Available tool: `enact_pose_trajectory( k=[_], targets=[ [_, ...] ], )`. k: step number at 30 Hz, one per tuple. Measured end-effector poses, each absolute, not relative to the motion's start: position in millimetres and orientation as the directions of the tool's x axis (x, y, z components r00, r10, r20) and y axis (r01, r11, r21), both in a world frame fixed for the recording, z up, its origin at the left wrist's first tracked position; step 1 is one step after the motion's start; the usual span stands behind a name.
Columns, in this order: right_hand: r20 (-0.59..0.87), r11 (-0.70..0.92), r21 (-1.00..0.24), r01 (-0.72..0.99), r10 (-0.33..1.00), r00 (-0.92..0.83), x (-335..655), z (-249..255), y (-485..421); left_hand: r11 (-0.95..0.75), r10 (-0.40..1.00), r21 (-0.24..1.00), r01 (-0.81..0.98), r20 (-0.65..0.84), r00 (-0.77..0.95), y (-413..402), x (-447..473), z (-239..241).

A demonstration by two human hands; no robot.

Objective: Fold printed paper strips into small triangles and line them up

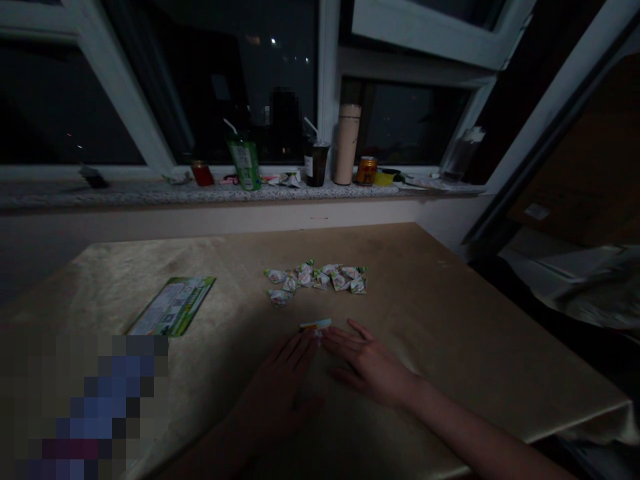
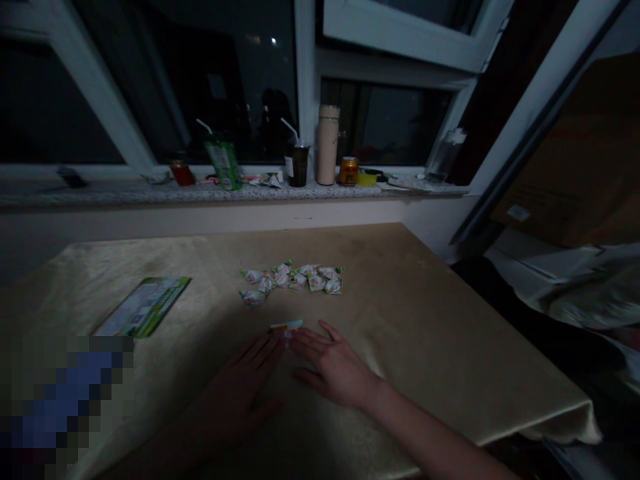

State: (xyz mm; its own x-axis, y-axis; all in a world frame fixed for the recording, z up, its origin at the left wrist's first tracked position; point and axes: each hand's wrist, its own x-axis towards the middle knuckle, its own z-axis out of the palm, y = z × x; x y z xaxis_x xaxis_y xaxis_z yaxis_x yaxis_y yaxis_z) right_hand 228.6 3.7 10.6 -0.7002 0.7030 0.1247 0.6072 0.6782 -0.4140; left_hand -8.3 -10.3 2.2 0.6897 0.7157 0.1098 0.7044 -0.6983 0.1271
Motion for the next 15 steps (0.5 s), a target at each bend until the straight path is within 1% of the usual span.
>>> enact_pose_trajectory(
  k=[3,8,12,15],
  targets=[
    [0.139,0.685,-0.392,0.615,0.704,-0.696,227.5,11.4,3.6,-0.716,0.698,0.106,0.69,0.105,0.709,-10.9,-9.5,3.2],
    [0.151,0.709,-0.364,0.604,0.685,-0.713,225.7,9.8,4.3,-0.743,0.663,0.03,0.669,0.169,0.729,-13.8,-11.3,-1.5],
    [0.156,0.71,-0.364,0.603,0.685,-0.712,225.3,6.8,4.5,-0.712,0.683,-0.036,0.701,0.197,0.703,-16.6,-14.6,-3.4],
    [0.165,0.715,-0.356,0.602,0.682,-0.712,224.4,6.1,4.6,-0.701,0.698,-0.042,0.712,0.169,0.696,-18.1,-16.7,-1.7]
  ],
)
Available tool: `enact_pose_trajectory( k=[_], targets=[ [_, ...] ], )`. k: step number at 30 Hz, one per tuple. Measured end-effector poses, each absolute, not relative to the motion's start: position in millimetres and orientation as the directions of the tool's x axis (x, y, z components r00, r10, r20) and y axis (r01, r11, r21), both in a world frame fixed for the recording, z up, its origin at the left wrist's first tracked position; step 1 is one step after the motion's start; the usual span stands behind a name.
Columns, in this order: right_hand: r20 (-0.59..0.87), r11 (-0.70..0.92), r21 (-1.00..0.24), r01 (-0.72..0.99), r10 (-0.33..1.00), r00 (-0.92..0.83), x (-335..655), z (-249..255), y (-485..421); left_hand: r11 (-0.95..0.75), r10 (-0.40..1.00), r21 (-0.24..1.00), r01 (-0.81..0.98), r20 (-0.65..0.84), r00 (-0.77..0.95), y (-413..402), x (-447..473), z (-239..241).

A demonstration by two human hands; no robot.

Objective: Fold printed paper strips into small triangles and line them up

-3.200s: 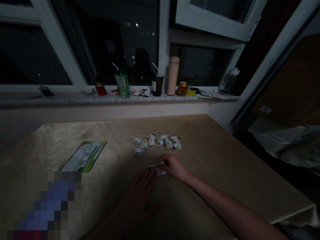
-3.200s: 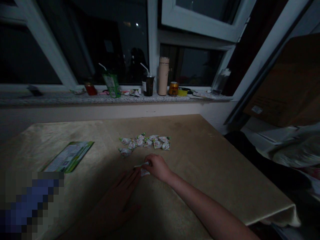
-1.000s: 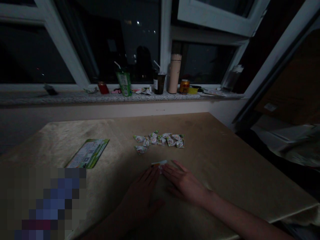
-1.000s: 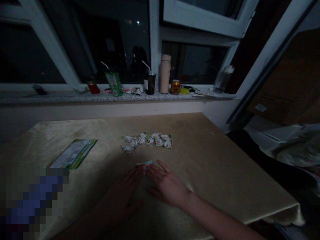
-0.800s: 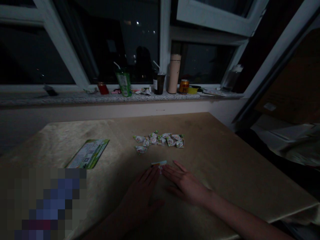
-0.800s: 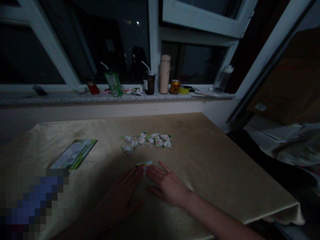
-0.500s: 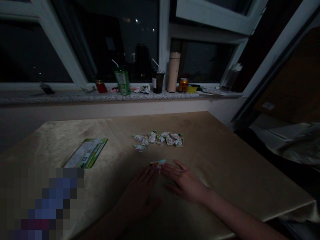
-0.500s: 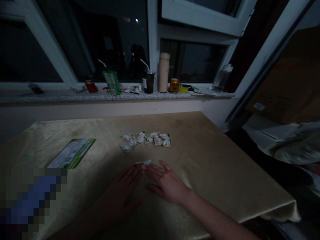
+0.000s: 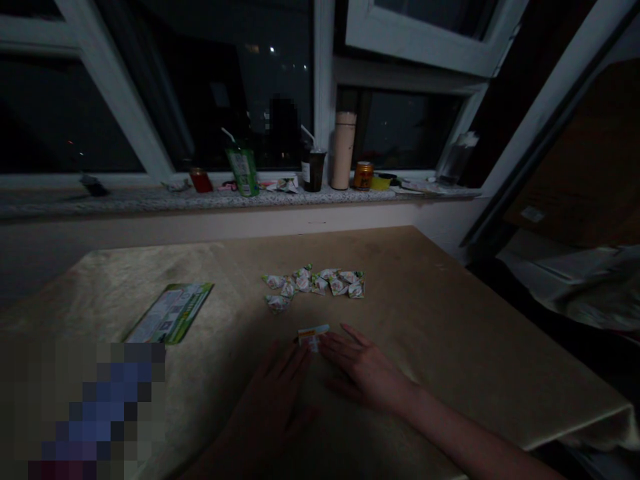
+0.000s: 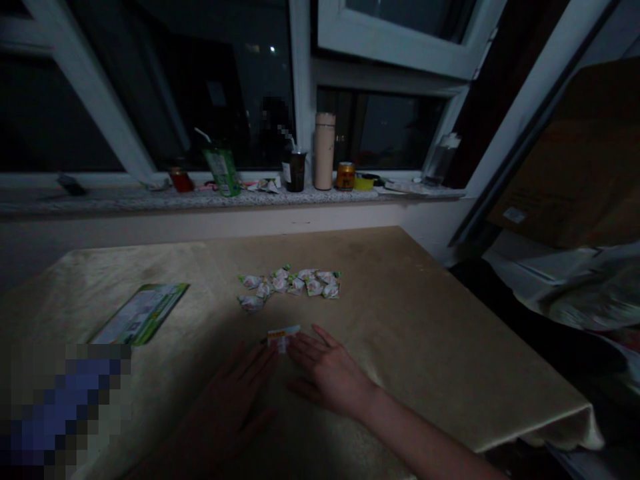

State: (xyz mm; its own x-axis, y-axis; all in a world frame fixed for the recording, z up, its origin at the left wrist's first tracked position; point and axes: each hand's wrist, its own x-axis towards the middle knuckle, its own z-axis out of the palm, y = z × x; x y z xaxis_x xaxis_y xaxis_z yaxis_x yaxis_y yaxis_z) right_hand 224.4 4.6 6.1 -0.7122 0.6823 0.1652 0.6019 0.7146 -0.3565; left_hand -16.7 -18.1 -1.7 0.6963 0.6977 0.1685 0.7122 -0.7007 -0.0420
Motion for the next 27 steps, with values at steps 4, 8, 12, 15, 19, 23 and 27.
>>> enact_pose_trajectory(
  k=[4,8,12,15,19,23,27],
  targets=[
    [0.179,0.722,-0.365,0.588,0.674,-0.717,223.9,8.9,6.0,-0.7,0.703,-0.006,0.714,0.171,0.691,-19.1,-18.0,0.1],
    [0.169,0.739,-0.39,0.55,0.644,-0.746,225.4,10.7,7.7,-0.697,0.712,0.031,0.717,0.154,0.685,-19.0,-18.4,-0.7],
    [0.118,0.724,-0.424,0.544,0.64,-0.76,226.6,11.5,7.8,-0.696,0.713,0.033,0.718,0.16,0.683,-19.4,-17.9,-2.4],
    [0.104,0.705,-0.451,0.548,0.651,-0.752,226.8,13.5,7.1,-0.699,0.71,0.022,0.715,0.148,0.689,-19.9,-17.9,-2.4],
    [0.097,0.691,-0.46,0.558,0.663,-0.742,226.2,15.7,5.8,-0.716,0.689,0.0,0.699,0.167,0.705,-19.6,-19.1,-3.0],
    [0.089,0.685,-0.462,0.564,0.668,-0.739,225.3,14.8,4.7,-0.714,0.678,-0.032,0.699,0.215,0.703,-20.8,-20.4,-5.7],
    [0.077,0.677,-0.467,0.569,0.672,-0.736,224.8,14.2,4.1,-0.691,0.692,-0.053,0.721,0.24,0.681,-22.7,-22.8,-8.8]
  ],
)
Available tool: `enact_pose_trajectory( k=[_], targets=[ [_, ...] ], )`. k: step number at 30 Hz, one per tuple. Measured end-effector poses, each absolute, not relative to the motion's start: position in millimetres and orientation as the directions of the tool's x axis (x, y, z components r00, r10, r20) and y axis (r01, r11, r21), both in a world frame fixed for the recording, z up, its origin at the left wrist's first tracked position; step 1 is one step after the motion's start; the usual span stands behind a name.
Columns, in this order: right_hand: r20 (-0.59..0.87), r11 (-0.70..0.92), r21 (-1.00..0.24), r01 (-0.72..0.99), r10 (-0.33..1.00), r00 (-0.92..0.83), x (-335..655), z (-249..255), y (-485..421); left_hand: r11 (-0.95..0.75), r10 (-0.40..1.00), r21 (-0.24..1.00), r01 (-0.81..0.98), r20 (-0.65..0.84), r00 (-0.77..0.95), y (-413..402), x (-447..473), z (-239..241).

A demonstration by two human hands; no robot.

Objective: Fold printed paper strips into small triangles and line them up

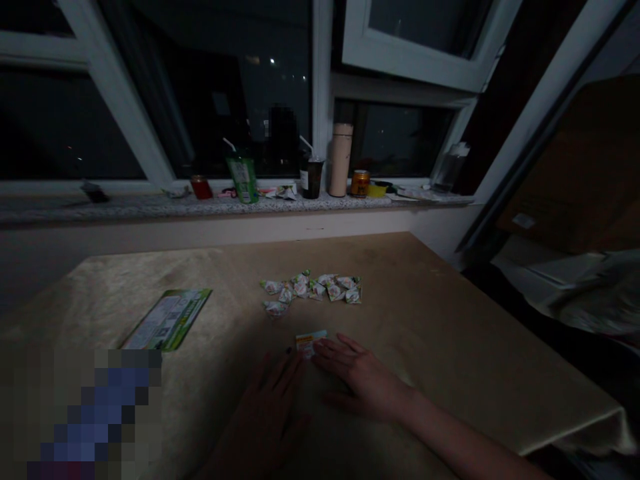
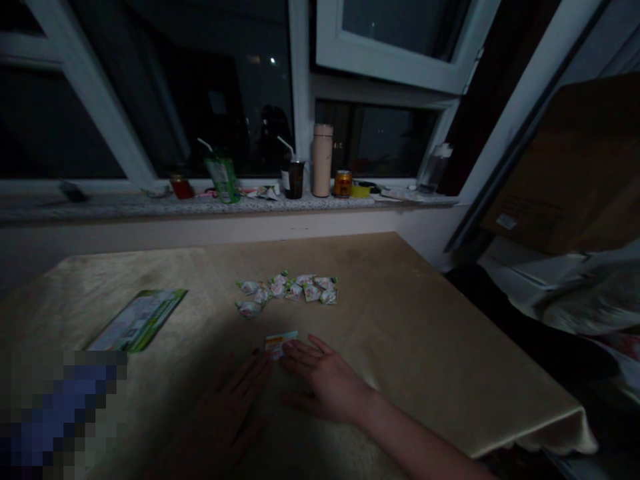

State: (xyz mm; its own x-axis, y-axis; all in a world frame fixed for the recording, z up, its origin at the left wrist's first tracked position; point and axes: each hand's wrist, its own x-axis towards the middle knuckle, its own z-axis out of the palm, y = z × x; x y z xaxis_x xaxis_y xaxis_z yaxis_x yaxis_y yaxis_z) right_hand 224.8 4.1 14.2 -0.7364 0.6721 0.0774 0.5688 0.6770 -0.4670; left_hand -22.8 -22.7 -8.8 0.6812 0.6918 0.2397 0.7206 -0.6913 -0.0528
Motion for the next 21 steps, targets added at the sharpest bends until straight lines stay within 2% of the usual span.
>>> enact_pose_trajectory(
  k=[15,21],
  targets=[
    [0.079,0.688,-0.44,0.576,0.669,-0.739,223.2,15.2,8.0,-0.627,0.747,-0.032,0.778,0.259,0.612,-20.0,-23.0,-7.2],
    [0.079,0.681,-0.427,0.594,0.683,-0.726,220.3,12.3,7.5,-0.67,0.707,-0.052,0.741,0.259,0.658,-17.4,-24.1,-8.0]
  ],
)
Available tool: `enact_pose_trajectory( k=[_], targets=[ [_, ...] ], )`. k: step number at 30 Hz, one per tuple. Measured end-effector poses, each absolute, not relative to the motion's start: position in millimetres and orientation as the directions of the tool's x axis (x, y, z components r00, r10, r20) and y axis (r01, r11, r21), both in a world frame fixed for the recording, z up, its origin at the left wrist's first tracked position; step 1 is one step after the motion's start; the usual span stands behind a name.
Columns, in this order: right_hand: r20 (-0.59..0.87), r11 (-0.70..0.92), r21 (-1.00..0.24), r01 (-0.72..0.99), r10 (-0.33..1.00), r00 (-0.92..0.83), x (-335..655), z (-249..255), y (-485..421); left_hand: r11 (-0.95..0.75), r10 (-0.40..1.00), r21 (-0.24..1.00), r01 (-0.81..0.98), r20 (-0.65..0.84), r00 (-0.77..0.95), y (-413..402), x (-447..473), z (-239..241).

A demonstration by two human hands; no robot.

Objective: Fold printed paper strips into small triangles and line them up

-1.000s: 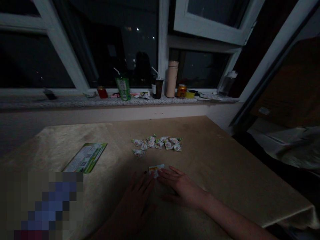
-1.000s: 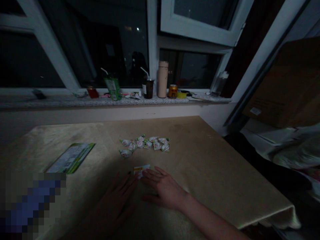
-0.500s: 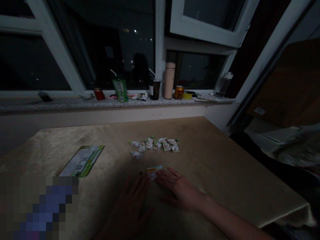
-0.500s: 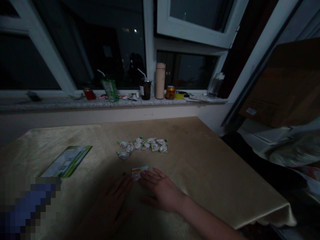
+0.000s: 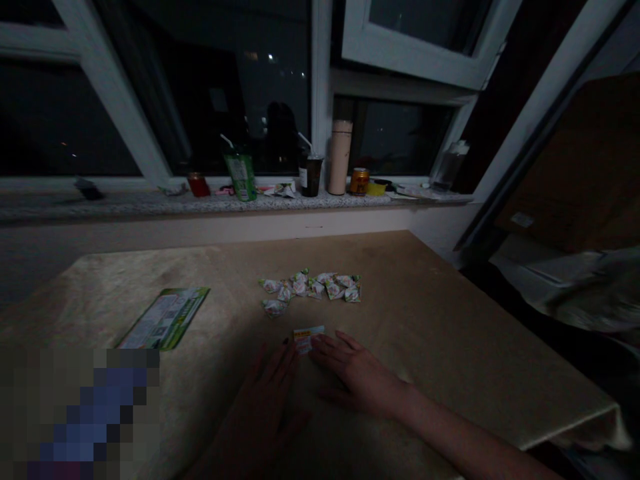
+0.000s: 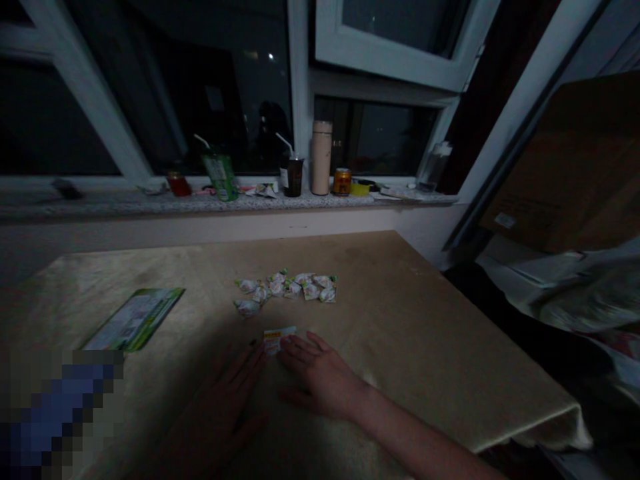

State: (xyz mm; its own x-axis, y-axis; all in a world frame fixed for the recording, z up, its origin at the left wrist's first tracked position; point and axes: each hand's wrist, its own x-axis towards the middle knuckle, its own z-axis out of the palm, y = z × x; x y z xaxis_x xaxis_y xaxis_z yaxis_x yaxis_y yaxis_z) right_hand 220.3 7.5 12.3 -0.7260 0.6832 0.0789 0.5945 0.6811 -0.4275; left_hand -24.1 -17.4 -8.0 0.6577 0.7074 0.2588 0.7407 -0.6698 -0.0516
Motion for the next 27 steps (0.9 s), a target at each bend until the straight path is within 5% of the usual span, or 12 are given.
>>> enact_pose_trajectory(
  k=[27],
  targets=[
    [0.153,0.668,-0.411,0.62,0.721,-0.675,223.4,10.7,4.7,-0.7,0.714,0.18,0.691,0.132,0.688,-15.7,-26.0,-0.1]
  ],
)
